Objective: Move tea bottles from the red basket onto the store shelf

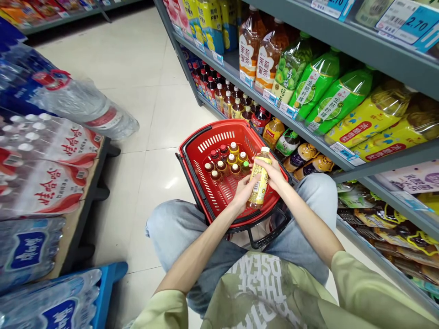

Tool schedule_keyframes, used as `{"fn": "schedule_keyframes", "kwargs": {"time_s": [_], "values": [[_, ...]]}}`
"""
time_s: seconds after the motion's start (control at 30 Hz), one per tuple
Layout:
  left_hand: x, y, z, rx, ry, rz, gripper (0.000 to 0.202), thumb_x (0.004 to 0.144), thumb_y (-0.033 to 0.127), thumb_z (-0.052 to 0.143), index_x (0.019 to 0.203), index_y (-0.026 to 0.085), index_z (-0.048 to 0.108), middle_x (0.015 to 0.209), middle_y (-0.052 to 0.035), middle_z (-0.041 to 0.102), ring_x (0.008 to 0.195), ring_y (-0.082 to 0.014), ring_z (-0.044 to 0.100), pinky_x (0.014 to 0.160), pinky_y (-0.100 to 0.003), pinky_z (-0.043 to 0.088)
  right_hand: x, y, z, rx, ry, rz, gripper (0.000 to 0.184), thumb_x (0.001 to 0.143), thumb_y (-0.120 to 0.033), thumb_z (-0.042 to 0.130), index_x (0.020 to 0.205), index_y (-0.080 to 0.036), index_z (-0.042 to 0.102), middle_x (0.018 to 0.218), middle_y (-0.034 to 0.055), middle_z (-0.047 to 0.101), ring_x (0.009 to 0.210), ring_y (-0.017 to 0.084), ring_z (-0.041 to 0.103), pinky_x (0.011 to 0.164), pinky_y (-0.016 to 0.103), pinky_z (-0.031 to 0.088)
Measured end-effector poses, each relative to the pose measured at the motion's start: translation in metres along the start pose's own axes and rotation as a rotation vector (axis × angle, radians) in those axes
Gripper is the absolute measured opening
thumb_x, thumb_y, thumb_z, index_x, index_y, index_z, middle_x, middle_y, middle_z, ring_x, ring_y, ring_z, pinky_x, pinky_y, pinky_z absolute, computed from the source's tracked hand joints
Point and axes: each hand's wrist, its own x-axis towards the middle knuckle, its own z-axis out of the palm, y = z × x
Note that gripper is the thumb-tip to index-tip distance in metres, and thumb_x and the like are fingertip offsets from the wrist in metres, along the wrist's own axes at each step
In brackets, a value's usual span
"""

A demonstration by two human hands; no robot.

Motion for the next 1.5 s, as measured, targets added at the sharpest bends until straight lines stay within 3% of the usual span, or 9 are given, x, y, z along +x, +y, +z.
{"fn": "schedule_keyframes", "kwargs": {"time_s": [0.17, 0.37, 0.47, 0.57, 0.7, 0.8, 0.97, 1.17, 1.5], "values": [[-0.002, -0.005, 0.005, 0.162, 0.090, 0.091, 0.055, 0.068, 0.056, 0.084, 0.104, 0.018, 0.070, 0.096, -0.0070, 0.074, 0.083, -0.0213, 0.069, 0.072, -0.031, 0.053, 0.003, 0.004, -0.003, 0.031, 0.057, 0.031, 0.040, 0.064, -0.034, 0.090, 0.090, -0.021, 0.063, 0.080, -0.0006, 0.069, 0.076, 0.019, 0.072, 0.064, 0.028, 0.059], [-0.006, 0.003, 0.003, 0.064, -0.021, 0.157, 0.048, 0.066, 0.053, 0.086, 0.092, 0.017, 0.066, 0.085, -0.0033, 0.073, 0.080, -0.0187, 0.068, 0.074, -0.030, 0.054, 0.006, 0.002, -0.010, 0.192, -0.052, 0.043, 0.038, 0.067, -0.035, 0.079, 0.099, -0.021, 0.065, 0.095, 0.0024, 0.073, 0.076, 0.018, 0.069, 0.069, 0.033, 0.061], [-0.007, 0.003, 0.003, -0.019, -0.079, 0.075, 0.048, 0.073, 0.061, 0.077, 0.088, 0.016, 0.068, 0.080, -0.0037, 0.071, 0.076, -0.0185, 0.068, 0.072, -0.029, 0.053, 0.006, -0.002, -0.014, 0.294, -0.102, 0.092, 0.043, 0.066, -0.045, 0.069, 0.101, -0.021, 0.063, 0.094, 0.0042, 0.073, 0.079, 0.021, 0.068, 0.071, 0.037, 0.061], [-0.012, -0.001, 0.009, -0.151, -0.182, -0.055, 0.052, 0.076, 0.065, 0.072, 0.095, 0.017, 0.069, 0.088, -0.0073, 0.075, 0.084, -0.0229, 0.071, 0.075, -0.033, 0.056, 0.003, -0.005, -0.019, 0.344, -0.098, 0.060, 0.048, 0.065, -0.053, 0.062, 0.102, -0.022, 0.061, 0.093, 0.0044, 0.072, 0.076, 0.020, 0.065, 0.072, 0.040, 0.060], [-0.026, -0.007, 0.021, -0.219, -0.481, -0.228, 0.069, 0.078, 0.078, 0.059, 0.106, 0.016, 0.069, 0.093, -0.0129, 0.077, 0.095, -0.0298, 0.073, 0.082, -0.040, 0.057, 0.000, -0.007, -0.023, 0.388, -0.123, 0.005, 0.053, 0.067, -0.058, 0.060, 0.108, -0.024, 0.062, 0.101, 0.0032, 0.071, 0.070, 0.014, 0.057, 0.069, 0.034, 0.057], [-0.035, -0.011, 0.025, -0.167, -0.624, -0.249, 0.071, 0.075, 0.075, 0.067, 0.111, 0.014, 0.067, 0.089, -0.0150, 0.077, 0.090, -0.0305, 0.074, 0.079, -0.041, 0.058, 0.002, -0.008, -0.022, 0.336, -0.164, 0.035, 0.055, 0.070, -0.063, 0.060, 0.107, -0.023, 0.064, 0.106, 0.0046, 0.072, 0.071, 0.013, 0.058, 0.062, 0.028, 0.056], [-0.027, -0.011, 0.018, 0.015, -0.380, -0.080, 0.061, 0.075, 0.059, 0.078, 0.114, 0.013, 0.066, 0.091, -0.0120, 0.076, 0.070, -0.0205, 0.070, 0.065, -0.033, 0.057, 0.014, -0.007, -0.012, 0.167, -0.096, 0.087, 0.046, 0.075, -0.057, 0.072, 0.102, -0.021, 0.065, 0.097, 0.0032, 0.073, 0.076, 0.016, 0.068, 0.060, 0.025, 0.058], [-0.001, -0.016, -0.004, 0.369, -0.128, 0.097, 0.047, 0.070, 0.049, 0.083, 0.103, 0.019, 0.070, 0.095, -0.0080, 0.075, 0.084, -0.0245, 0.069, 0.079, -0.035, 0.055, 0.016, 0.003, -0.005, 0.001, 0.140, 0.127, 0.039, 0.069, -0.041, 0.086, 0.093, -0.021, 0.062, 0.085, 0.0017, 0.074, 0.071, 0.018, 0.071, 0.058, 0.027, 0.058], [-0.005, -0.019, -0.005, 0.487, -0.087, 0.161, 0.065, 0.062, 0.050, 0.089, 0.115, 0.021, 0.065, 0.108, -0.0099, 0.071, 0.098, -0.0310, 0.068, 0.090, -0.039, 0.051, 0.016, -0.005, -0.009, 0.045, 0.064, 0.111, 0.036, 0.071, -0.044, 0.079, 0.093, -0.022, 0.061, 0.086, 0.0027, 0.074, 0.074, 0.021, 0.073, 0.063, 0.031, 0.061]]}}
